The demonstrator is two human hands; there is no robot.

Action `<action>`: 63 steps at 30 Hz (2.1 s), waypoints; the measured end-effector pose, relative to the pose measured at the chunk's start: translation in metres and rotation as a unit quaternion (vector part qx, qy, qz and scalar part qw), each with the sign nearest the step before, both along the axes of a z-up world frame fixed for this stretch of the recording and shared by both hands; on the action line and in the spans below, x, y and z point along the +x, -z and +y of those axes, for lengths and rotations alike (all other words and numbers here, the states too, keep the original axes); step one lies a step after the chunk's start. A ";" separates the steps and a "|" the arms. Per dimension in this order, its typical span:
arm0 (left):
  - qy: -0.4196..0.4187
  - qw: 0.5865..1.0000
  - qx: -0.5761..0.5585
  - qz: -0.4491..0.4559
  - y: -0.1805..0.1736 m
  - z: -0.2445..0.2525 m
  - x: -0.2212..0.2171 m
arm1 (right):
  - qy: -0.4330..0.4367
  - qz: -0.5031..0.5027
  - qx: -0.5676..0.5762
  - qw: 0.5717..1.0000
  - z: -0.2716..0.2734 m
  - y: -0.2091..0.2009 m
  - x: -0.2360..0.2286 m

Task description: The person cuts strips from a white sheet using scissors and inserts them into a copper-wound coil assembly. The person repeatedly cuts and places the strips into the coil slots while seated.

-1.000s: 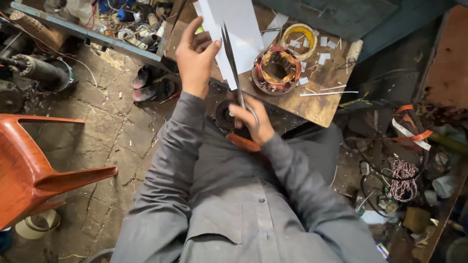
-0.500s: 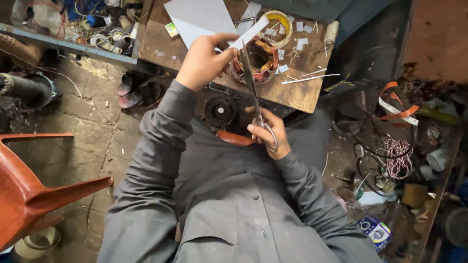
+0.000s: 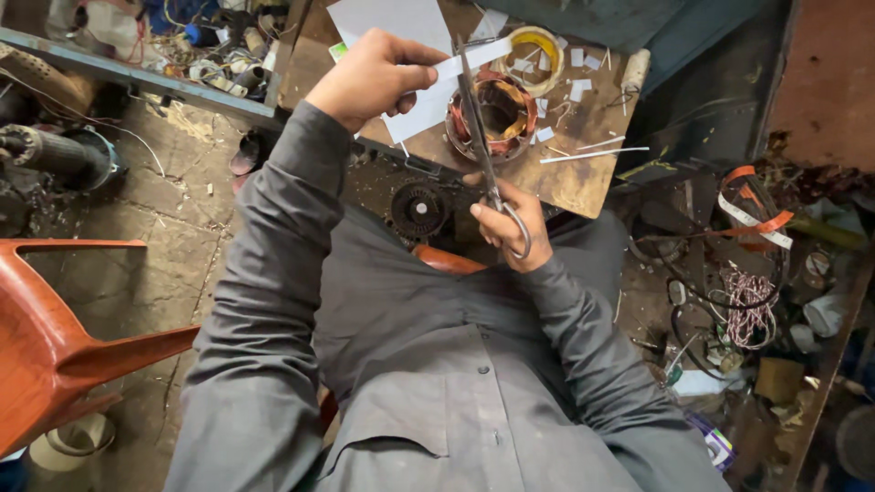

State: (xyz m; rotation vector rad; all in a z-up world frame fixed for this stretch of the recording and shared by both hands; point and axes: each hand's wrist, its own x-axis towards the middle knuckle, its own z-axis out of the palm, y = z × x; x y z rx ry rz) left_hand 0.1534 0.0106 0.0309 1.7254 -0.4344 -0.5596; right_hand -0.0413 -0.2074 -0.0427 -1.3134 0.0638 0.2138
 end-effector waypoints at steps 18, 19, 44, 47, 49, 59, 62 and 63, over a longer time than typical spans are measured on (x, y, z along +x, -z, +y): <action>0.036 0.993 -0.115 0.004 0.016 -0.027 0.043 | 0.093 0.015 -0.007 0.996 -0.015 0.002 0.019; 0.027 0.988 -0.149 -0.004 0.017 -0.026 0.042 | 0.110 0.019 0.006 0.994 -0.018 0.000 0.020; -0.197 0.959 -0.191 0.070 0.077 -0.074 -0.176 | 0.145 -0.230 -0.496 0.825 -0.059 -0.025 -0.033; -0.127 0.981 -0.145 0.034 0.074 -0.087 -0.171 | 0.116 -0.196 -0.466 0.855 -0.045 -0.032 -0.035; -0.144 0.981 -0.051 -0.118 0.073 -0.091 -0.169 | 0.135 -0.143 -0.466 0.863 -0.046 -0.032 -0.040; -0.126 0.868 0.294 -0.380 0.087 -0.123 -0.114 | 0.172 -0.087 -0.407 0.893 -0.067 -0.007 -0.073; -0.093 0.875 0.265 -0.395 0.091 -0.107 -0.107 | 0.138 -0.065 -0.360 0.920 -0.061 0.004 -0.079; -0.078 0.877 0.252 -0.402 0.089 -0.098 -0.104 | 0.121 -0.065 -0.346 0.928 -0.058 0.006 -0.080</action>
